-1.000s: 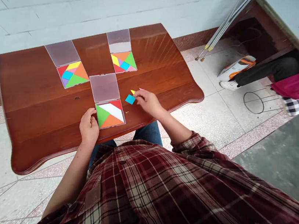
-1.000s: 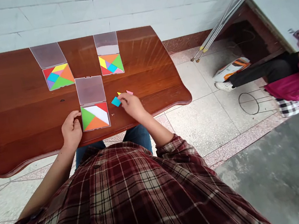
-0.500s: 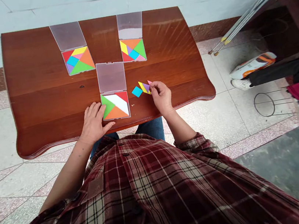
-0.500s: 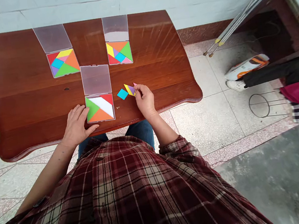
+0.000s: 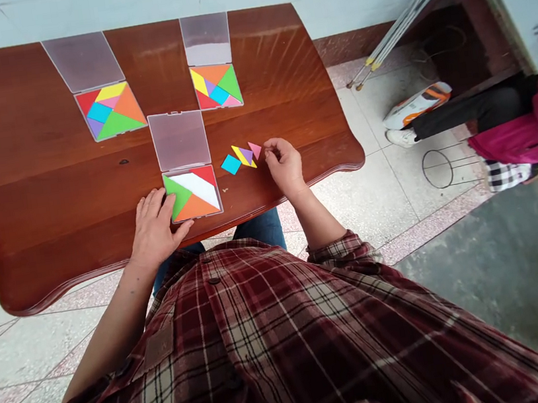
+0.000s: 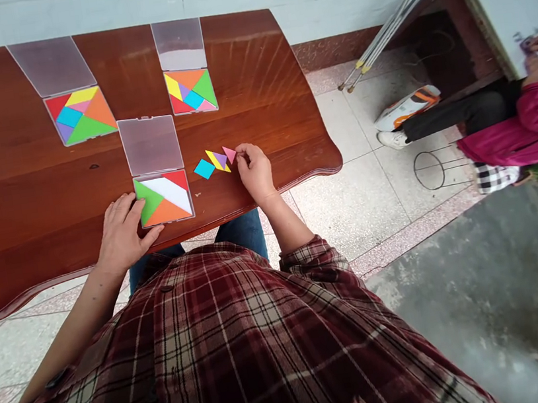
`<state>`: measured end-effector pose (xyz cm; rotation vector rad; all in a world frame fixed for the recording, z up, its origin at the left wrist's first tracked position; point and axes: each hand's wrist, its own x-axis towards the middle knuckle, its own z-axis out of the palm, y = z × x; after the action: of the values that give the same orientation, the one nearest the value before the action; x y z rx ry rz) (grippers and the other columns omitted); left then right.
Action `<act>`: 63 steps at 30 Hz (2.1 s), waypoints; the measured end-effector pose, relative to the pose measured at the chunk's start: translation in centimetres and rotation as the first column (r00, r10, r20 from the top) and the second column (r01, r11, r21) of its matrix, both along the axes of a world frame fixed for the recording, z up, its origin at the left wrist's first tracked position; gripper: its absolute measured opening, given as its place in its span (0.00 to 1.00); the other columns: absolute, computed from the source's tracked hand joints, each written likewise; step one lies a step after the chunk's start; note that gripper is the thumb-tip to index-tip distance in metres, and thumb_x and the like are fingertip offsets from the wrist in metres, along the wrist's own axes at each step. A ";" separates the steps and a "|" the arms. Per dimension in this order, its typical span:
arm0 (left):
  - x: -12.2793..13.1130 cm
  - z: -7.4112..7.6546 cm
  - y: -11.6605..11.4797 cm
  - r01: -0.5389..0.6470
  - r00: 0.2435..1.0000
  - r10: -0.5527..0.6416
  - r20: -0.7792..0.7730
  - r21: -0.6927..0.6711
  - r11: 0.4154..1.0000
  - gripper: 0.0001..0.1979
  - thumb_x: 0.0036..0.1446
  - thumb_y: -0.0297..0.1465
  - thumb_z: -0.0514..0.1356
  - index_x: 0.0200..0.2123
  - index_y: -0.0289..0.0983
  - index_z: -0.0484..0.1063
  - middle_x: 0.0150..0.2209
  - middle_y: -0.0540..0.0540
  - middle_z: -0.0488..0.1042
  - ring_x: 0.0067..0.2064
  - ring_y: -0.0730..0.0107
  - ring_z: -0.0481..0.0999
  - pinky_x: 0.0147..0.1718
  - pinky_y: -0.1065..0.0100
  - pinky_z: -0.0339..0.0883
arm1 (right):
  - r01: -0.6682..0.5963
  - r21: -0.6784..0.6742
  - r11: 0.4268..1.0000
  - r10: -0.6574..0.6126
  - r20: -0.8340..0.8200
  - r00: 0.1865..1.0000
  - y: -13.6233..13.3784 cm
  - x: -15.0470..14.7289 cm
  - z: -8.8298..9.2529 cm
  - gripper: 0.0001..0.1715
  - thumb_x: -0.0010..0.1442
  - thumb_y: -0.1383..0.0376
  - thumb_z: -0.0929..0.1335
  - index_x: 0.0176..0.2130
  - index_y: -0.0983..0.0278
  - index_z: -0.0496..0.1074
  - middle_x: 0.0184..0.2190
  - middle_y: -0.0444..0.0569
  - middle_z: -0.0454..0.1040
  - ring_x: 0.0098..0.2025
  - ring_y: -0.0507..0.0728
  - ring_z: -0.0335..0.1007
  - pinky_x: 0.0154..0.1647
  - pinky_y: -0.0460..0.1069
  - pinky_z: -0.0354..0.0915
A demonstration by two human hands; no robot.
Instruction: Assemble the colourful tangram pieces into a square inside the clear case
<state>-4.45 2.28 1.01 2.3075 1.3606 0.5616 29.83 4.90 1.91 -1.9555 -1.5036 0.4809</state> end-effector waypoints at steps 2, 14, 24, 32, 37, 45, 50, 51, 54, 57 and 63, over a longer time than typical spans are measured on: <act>0.0 0.0 0.0 -0.004 1.000 0.004 0.010 0.010 1.000 0.31 0.59 0.52 0.58 0.59 0.40 0.66 0.66 0.36 0.63 0.68 0.38 0.60 0.69 0.38 0.47 | -0.039 -0.034 0.999 0.041 0.039 0.998 0.6 0.0 0.7 0.15 0.62 0.70 0.61 0.46 0.64 0.72 0.45 0.55 0.76 0.47 0.56 0.73 0.53 0.52 0.67; -0.1 0.2 -0.1 0.012 0.997 -0.011 -0.079 0.009 1.000 0.33 0.62 0.50 0.54 0.62 0.36 0.63 0.67 0.33 0.61 0.68 0.38 0.58 0.68 0.39 0.47 | -0.168 -0.267 0.949 0.248 0.298 0.922 2.7 -2.5 1.4 0.15 0.60 0.64 0.67 0.48 0.63 0.72 0.48 0.57 0.72 0.43 0.61 0.69 0.45 0.56 0.66; -0.1 0.3 0.0 0.010 0.996 -0.009 -0.092 0.015 1.000 0.32 0.62 0.49 0.54 0.63 0.35 0.63 0.66 0.33 0.62 0.68 0.39 0.59 0.68 0.39 0.49 | -0.143 -0.194 0.970 0.193 0.267 0.944 3.2 -1.0 1.2 0.07 0.63 0.67 0.64 0.37 0.63 0.71 0.36 0.52 0.75 0.42 0.59 0.69 0.46 0.53 0.64; 0.0 0.3 0.0 0.002 0.995 -0.001 -0.096 0.006 1.000 0.33 0.62 0.49 0.54 0.63 0.34 0.62 0.66 0.32 0.62 0.69 0.38 0.59 0.68 0.39 0.48 | 0.016 -0.204 0.979 0.017 0.159 0.987 3.2 2.9 1.2 0.06 0.61 0.65 0.65 0.37 0.63 0.72 0.34 0.50 0.75 0.37 0.57 0.70 0.44 0.53 0.65; 0.0 0.5 -0.1 0.001 0.996 -0.001 -0.092 -0.004 1.000 0.33 0.62 0.49 0.54 0.63 0.35 0.62 0.66 0.33 0.62 0.69 0.38 0.58 0.68 0.39 0.48 | 0.004 -0.205 0.979 0.068 0.344 0.936 2.7 1.4 2.0 0.16 0.63 0.61 0.65 0.48 0.64 0.72 0.47 0.58 0.73 0.49 0.64 0.69 0.51 0.59 0.65; 0.1 0.2 -0.2 0.002 0.995 -0.001 -0.097 0.009 1.000 0.34 0.63 0.52 0.52 0.63 0.35 0.62 0.66 0.34 0.63 0.69 0.41 0.58 0.69 0.41 0.49 | -0.294 -0.454 0.841 0.472 0.350 0.809 4.2 -3.1 3.7 0.32 0.56 0.67 0.68 0.60 0.65 0.66 0.55 0.62 0.69 0.51 0.67 0.71 0.51 0.60 0.67; 0.1 0.0 -0.2 0.000 0.996 0.000 -0.084 0.005 1.000 0.34 0.63 0.53 0.51 0.63 0.35 0.61 0.66 0.33 0.62 0.69 0.41 0.58 0.69 0.40 0.49 | -0.262 -0.553 0.791 0.518 0.378 0.767 5.7 -3.1 4.3 0.23 0.56 0.70 0.66 0.53 0.68 0.69 0.50 0.61 0.73 0.50 0.65 0.70 0.52 0.59 0.66; 0.1 0.1 -0.2 -0.001 0.997 0.001 -0.078 0.001 1.000 0.34 0.63 0.53 0.51 0.63 0.36 0.61 0.66 0.33 0.62 0.69 0.41 0.58 0.69 0.40 0.48 | -0.249 -0.562 0.789 0.515 0.384 0.766 5.9 -3.2 4.3 0.23 0.56 0.70 0.66 0.52 0.68 0.69 0.50 0.61 0.73 0.50 0.65 0.70 0.52 0.59 0.65; 0.1 0.2 -0.2 -0.002 0.997 0.001 -0.072 -0.009 1.000 0.34 0.63 0.53 0.51 0.64 0.37 0.61 0.66 0.35 0.62 0.69 0.41 0.58 0.69 0.40 0.48 | -0.229 -0.552 0.801 0.491 0.388 0.780 6.0 -3.5 3.9 0.23 0.54 0.71 0.68 0.51 0.69 0.68 0.48 0.62 0.73 0.50 0.66 0.70 0.52 0.61 0.66; 0.2 0.3 -0.2 -0.001 0.997 0.001 -0.083 -0.010 1.000 0.34 0.63 0.52 0.52 0.63 0.35 0.61 0.66 0.34 0.63 0.69 0.41 0.58 0.69 0.41 0.48 | -0.217 -0.495 0.842 0.422 0.353 0.835 5.8 -3.7 2.8 0.23 0.53 0.71 0.69 0.50 0.68 0.67 0.48 0.62 0.72 0.50 0.68 0.71 0.52 0.63 0.67; 0.3 0.3 -0.3 -0.001 0.997 0.000 -0.083 -0.016 1.000 0.33 0.62 0.51 0.53 0.64 0.37 0.61 0.66 0.35 0.63 0.69 0.41 0.58 0.69 0.40 0.49 | -0.126 -0.433 0.893 0.264 0.277 0.924 5.4 -3.6 1.5 0.25 0.54 0.70 0.68 0.53 0.68 0.64 0.48 0.63 0.69 0.51 0.69 0.71 0.52 0.64 0.66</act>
<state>-4.20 2.01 1.35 2.3409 1.3979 0.4579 26.21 10.29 3.42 -2.3014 -1.9570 0.6196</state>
